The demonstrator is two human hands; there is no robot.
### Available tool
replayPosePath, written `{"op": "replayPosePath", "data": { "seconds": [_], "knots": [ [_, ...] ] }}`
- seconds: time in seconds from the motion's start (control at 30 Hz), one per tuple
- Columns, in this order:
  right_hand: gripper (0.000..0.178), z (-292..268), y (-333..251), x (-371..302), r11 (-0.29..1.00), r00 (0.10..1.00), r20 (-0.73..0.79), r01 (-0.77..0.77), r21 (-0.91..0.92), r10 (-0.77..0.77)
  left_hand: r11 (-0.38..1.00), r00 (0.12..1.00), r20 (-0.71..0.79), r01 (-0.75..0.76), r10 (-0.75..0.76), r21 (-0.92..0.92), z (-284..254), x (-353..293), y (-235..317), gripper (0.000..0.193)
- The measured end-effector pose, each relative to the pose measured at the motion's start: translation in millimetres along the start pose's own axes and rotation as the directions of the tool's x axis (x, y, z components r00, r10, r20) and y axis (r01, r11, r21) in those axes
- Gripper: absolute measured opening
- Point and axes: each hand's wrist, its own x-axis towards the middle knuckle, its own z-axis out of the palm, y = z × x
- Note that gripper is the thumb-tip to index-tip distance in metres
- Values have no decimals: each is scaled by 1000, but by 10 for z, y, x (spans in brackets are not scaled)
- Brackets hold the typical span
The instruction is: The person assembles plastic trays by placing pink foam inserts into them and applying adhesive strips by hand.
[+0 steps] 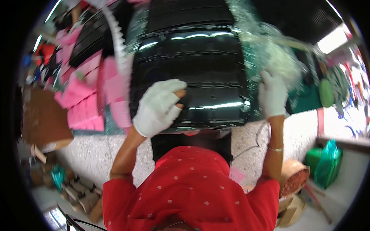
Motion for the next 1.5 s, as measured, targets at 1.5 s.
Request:
{"op": "replayPosePath", "data": {
  "seconds": [1.5],
  "knots": [
    [45, 585, -3834, 190, 236, 561, 79, 213, 948, -824, 888, 706, -546, 298, -451, -350, -1227, -1108, 135, 52]
  ]
}}
